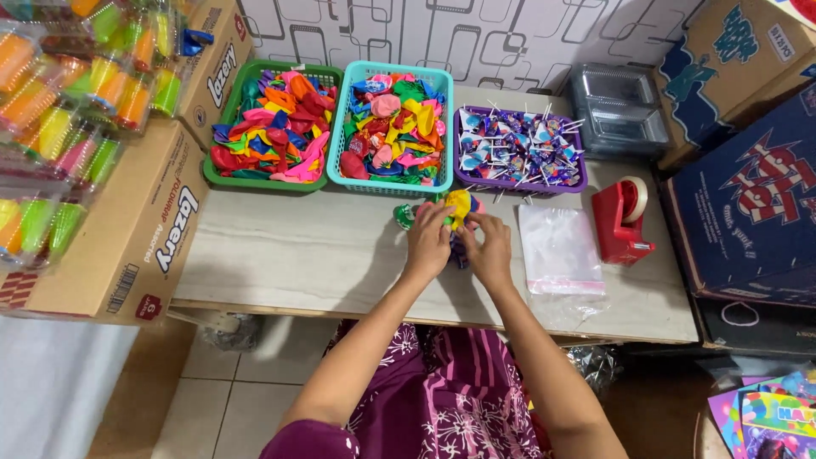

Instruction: Assembling sets of colorful balloons by picking them from different storage bins.

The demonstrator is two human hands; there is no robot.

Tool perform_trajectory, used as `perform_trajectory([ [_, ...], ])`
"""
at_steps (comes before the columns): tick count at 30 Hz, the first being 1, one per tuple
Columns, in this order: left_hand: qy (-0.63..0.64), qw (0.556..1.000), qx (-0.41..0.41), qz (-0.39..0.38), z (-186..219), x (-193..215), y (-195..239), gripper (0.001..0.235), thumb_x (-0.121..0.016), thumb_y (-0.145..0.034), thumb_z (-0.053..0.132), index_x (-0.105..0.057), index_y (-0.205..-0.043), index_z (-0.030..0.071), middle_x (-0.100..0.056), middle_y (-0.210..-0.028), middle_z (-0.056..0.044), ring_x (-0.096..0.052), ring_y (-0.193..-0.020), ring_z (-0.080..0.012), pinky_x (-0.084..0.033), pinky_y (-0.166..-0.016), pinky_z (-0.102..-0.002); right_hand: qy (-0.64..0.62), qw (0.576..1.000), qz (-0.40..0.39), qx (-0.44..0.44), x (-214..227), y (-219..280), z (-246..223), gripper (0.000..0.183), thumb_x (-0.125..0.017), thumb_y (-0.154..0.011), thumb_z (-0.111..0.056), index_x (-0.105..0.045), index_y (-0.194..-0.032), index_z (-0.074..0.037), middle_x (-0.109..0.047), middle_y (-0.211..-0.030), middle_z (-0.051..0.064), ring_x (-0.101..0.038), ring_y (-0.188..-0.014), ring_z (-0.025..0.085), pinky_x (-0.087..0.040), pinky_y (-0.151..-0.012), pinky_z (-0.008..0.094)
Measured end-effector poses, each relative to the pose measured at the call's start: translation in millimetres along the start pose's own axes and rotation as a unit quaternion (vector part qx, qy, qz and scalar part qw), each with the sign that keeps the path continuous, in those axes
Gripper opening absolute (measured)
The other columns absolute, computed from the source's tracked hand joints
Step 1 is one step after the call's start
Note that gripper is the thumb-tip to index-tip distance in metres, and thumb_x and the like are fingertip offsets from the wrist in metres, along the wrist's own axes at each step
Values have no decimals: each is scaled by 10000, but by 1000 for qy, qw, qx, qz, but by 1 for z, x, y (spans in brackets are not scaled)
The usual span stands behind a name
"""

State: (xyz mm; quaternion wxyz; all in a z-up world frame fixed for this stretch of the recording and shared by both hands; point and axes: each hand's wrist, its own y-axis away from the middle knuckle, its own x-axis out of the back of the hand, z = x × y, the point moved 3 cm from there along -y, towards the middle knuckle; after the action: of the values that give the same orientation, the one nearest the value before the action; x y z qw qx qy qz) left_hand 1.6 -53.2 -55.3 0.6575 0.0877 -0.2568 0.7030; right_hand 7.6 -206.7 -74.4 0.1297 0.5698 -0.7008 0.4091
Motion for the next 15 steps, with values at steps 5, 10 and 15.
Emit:
perform_trajectory([
  [5, -140, 978, 46, -149, -17, -13, 2, 462, -383, -1083, 262, -446, -1534, 184, -289, -1652, -158, -107, -1551, -395, -159, -1187, -634, 84, 989, -121, -27, -24, 9, 20, 377, -506, -1089, -345, -602, -1418, -186, -541, -1454, 140, -463, -1363, 437, -438, -1034, 634],
  [10, -161, 963, 76, -200, -28, -22, 2, 521, -280, -1105, 433, -375, -1580, 240, -268, -1667, -156, -83, -1570, -374, -80, -1208, -642, 67, 983, -164, -48, -31, 11, 34, 439, -385, -1125, -398, -552, -1489, -219, -576, -1442, 165, -510, -1360, 425, -455, -1040, 593],
  [15, -213, 963, 48, -160, -10, 0, -7, 453, -390, -1065, 429, -494, -1494, 327, -432, -1575, -131, -273, -1525, -361, -189, -1160, -635, 89, 995, -3, 53, -4, -5, 18, 284, -603, -1060, -413, -762, -1208, -230, -709, -1179, 57, -661, -1080, 346, -565, -873, 485],
])
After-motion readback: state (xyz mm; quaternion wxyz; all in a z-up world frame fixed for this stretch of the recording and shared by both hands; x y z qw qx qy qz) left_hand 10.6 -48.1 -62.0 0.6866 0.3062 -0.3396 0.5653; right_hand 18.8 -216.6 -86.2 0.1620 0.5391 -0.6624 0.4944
